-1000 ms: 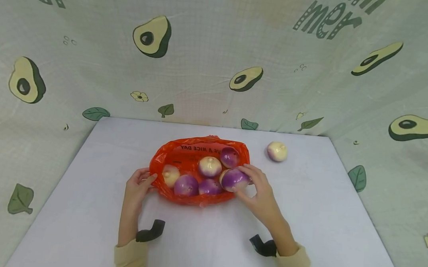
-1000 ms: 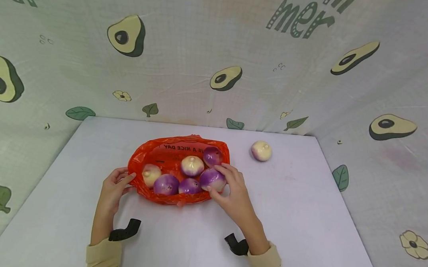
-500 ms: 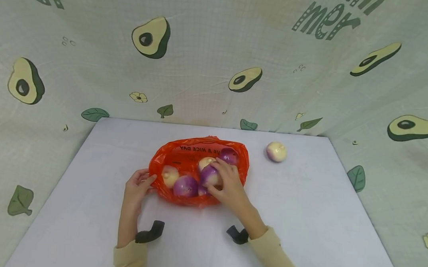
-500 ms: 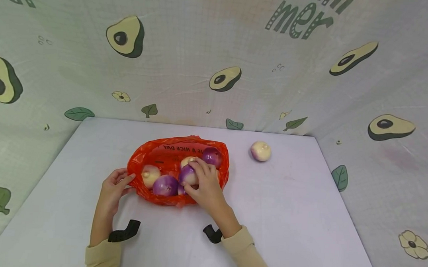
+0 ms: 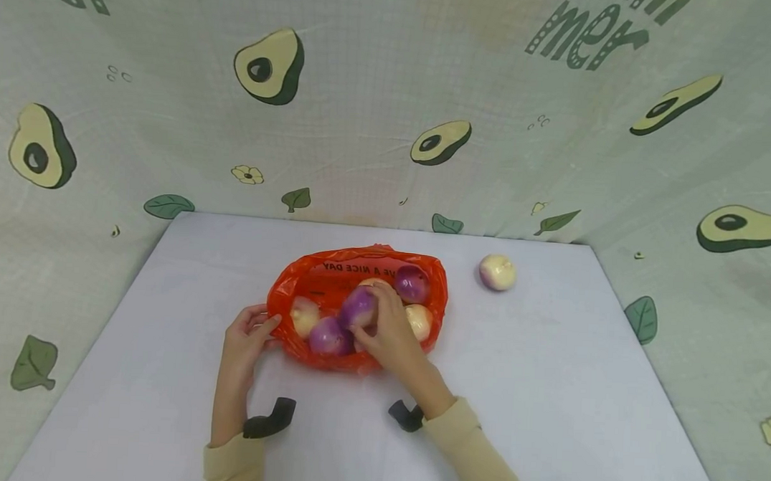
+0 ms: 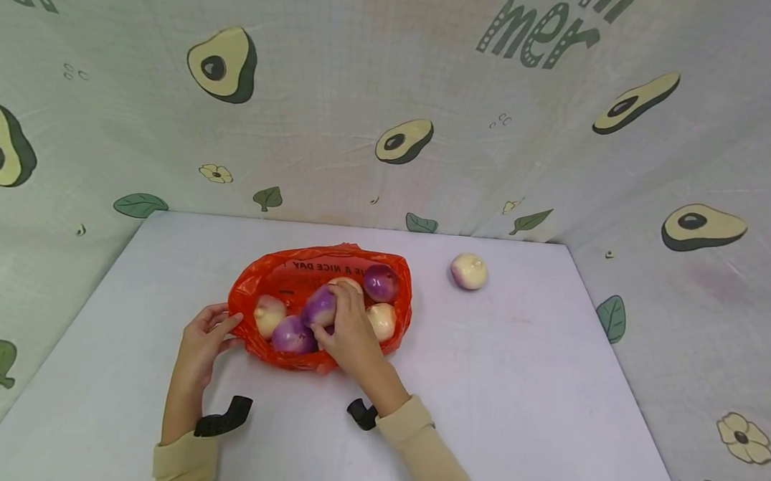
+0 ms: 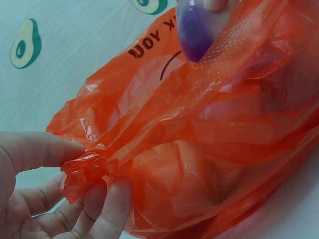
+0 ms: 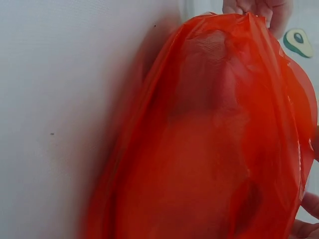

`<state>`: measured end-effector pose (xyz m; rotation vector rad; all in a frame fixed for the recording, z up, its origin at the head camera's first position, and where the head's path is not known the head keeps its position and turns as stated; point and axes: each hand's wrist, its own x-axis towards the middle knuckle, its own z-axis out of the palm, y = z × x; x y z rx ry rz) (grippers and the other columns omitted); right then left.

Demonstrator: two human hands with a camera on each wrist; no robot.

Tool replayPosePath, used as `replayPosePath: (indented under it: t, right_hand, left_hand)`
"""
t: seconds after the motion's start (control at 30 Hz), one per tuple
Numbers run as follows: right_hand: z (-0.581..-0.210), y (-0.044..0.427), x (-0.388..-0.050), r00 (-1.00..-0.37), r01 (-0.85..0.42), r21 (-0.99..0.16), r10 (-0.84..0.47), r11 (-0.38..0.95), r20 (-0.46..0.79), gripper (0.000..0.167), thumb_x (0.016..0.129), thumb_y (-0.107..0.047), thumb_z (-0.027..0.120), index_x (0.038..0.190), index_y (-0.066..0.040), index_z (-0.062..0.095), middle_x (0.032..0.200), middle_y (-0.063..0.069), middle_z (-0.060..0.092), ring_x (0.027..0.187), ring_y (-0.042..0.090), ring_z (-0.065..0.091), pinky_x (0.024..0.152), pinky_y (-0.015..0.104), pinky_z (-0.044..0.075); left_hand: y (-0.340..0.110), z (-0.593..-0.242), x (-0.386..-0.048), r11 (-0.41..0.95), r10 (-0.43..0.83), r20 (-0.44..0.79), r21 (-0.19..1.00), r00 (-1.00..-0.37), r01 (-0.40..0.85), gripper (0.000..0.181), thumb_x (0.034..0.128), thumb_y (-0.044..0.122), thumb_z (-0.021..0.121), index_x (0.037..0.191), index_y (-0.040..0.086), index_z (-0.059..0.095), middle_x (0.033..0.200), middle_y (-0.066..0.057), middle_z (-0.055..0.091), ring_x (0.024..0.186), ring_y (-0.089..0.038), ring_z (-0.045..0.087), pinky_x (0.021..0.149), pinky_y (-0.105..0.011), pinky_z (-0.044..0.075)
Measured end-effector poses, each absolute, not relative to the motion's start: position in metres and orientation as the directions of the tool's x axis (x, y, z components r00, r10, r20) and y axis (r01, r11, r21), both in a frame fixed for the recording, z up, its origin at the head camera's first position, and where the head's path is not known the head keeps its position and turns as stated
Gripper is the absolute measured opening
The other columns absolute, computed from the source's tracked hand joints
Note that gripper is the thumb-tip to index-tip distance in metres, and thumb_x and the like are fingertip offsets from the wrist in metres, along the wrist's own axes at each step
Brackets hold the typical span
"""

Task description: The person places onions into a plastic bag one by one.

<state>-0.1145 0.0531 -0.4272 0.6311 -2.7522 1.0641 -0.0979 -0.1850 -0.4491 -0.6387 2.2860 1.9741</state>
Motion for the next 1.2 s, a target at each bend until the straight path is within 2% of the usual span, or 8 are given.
replayPosePath:
  t: [0.2,0.43,0.6,0.83,1.07,1.2]
  right_hand:
    - [-0.425,0.045,-0.117,-0.908,-0.419,-0.559,-0.347,0.716,0.237,0.062,0.084,-0.027,0.068,0.135,-0.009,0.038,0.137,0.009,0.036,0.128,0.021,0.038,0.104,0.037,0.041]
    - [-0.424,0.034,-0.122,-0.889,-0.458,-0.424,-0.400,0.781,0.224,0.058,0.087,-0.027,0.064,0.138,-0.014,0.040,0.140,0.012,0.037,0.126,0.028,0.036,0.102,0.042,0.043]
    - [-0.431,0.027,-0.125,-0.886,-0.461,-0.359,-0.403,0.811,0.227,0.055,0.087,-0.026,0.063,0.135,-0.009,0.041,0.140,0.011,0.043,0.117,0.028,0.045,0.099,0.039,0.045]
    - [-0.437,0.015,-0.128,-0.865,-0.499,-0.278,-0.452,0.821,0.220,0.047,0.088,-0.026,0.062,0.128,-0.006,0.047,0.140,0.011,0.044,0.114,0.028,0.048,0.102,0.035,0.040]
    - [-0.435,0.009,-0.126,-0.871,-0.488,-0.249,-0.450,0.837,0.195,0.050,0.089,-0.029,0.060,0.132,-0.007,0.046,0.141,0.012,0.043,0.113,0.028,0.048,0.101,0.037,0.041]
    - [-0.435,0.012,-0.125,-0.872,-0.485,-0.241,-0.444,0.841,0.205,0.044,0.089,-0.030,0.060,0.126,-0.009,0.051,0.133,0.011,0.048,0.110,0.027,0.048,0.099,0.037,0.042]
  left_hand:
    - [-0.185,-0.450,-0.098,0.098,-0.270,-0.297,0.938,-0.916,-0.333,0.039,0.0927,0.026,0.056,0.125,0.006,0.048,0.107,-0.008,0.054,0.076,-0.003,0.057,0.070,-0.019,0.054]
    - [-0.186,-0.452,-0.098,0.089,-0.267,-0.297,0.940,-0.917,-0.330,0.039,0.0924,0.026,0.056,0.125,0.006,0.049,0.102,-0.004,0.055,0.077,-0.003,0.057,0.070,-0.020,0.055]
    - [-0.186,-0.453,-0.098,0.073,-0.257,-0.296,0.944,-0.920,-0.323,0.038,0.0922,0.025,0.057,0.124,0.006,0.049,0.097,0.002,0.056,0.077,-0.004,0.058,0.069,-0.020,0.055]
    - [-0.185,-0.453,-0.098,0.074,-0.255,-0.295,0.944,-0.921,-0.323,0.038,0.0922,0.024,0.057,0.124,0.006,0.048,0.096,0.002,0.055,0.076,-0.004,0.058,0.068,-0.020,0.055]
    - [-0.185,-0.451,-0.098,0.068,-0.260,-0.290,0.946,-0.921,-0.317,0.036,0.0921,0.022,0.057,0.123,0.005,0.049,0.093,0.004,0.056,0.074,-0.003,0.058,0.068,-0.021,0.055]
    - [-0.186,-0.451,-0.098,0.064,-0.263,-0.288,0.947,-0.921,-0.315,0.036,0.0922,0.022,0.057,0.123,0.005,0.049,0.093,0.003,0.056,0.074,-0.003,0.059,0.068,-0.022,0.055]
